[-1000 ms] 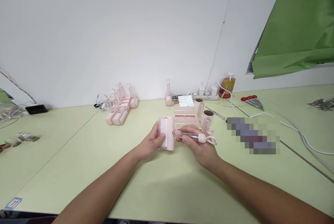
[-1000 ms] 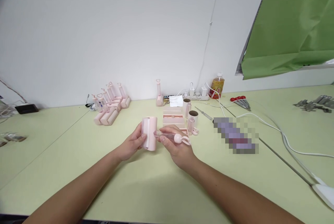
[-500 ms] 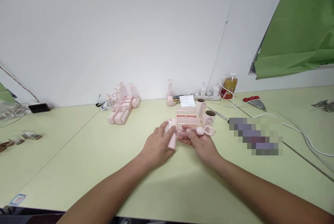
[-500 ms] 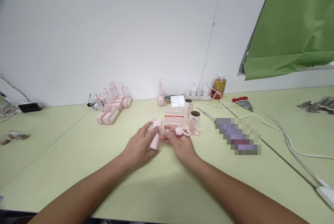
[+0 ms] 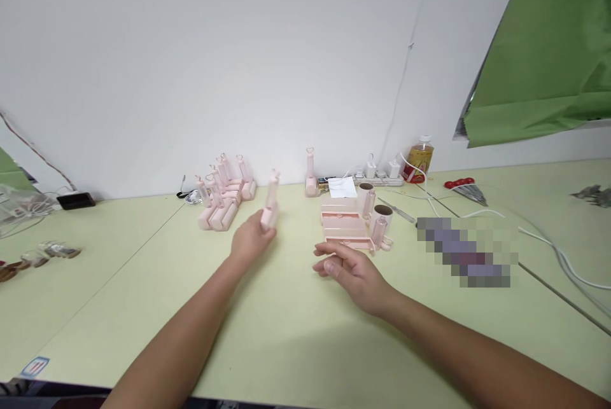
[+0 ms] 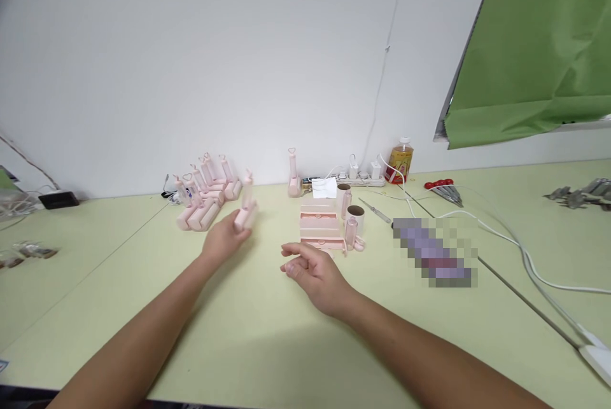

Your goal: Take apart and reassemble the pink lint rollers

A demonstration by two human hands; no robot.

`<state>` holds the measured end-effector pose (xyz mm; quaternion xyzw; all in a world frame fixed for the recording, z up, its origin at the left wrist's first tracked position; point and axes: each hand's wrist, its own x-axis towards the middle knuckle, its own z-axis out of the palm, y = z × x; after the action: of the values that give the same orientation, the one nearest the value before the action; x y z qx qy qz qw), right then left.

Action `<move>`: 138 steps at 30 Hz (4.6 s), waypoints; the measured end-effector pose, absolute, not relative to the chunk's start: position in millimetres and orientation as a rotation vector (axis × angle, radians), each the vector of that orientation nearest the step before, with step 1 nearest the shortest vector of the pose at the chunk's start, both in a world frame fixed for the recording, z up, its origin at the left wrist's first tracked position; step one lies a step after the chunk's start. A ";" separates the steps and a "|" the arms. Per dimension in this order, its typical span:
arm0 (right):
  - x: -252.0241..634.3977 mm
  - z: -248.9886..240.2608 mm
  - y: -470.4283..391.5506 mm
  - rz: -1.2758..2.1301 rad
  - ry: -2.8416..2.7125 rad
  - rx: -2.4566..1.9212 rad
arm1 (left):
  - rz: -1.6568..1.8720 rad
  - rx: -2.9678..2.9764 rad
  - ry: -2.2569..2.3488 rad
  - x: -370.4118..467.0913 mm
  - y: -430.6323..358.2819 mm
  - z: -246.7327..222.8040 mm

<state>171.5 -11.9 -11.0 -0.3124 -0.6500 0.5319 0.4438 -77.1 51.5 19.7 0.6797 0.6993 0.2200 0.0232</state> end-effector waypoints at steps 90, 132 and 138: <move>166.2 -6.1 -18.4 1.169 -2.247 -0.905 | 0.428 2.813 1.310 111.3 198.6 83.9; 167.7 -1.6 -16.7 1.041 -2.294 -0.906 | 0.114 3.032 0.762 112.3 132.8 105.6; 171.1 0.1 -15.2 0.883 -2.367 -0.944 | 0.374 2.986 0.917 87.4 114.1 145.0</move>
<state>171.1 -15.2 0.1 -0.3415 -0.8560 0.3192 0.2208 87.4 114.1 145.0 0.9491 0.2915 0.1189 -0.0019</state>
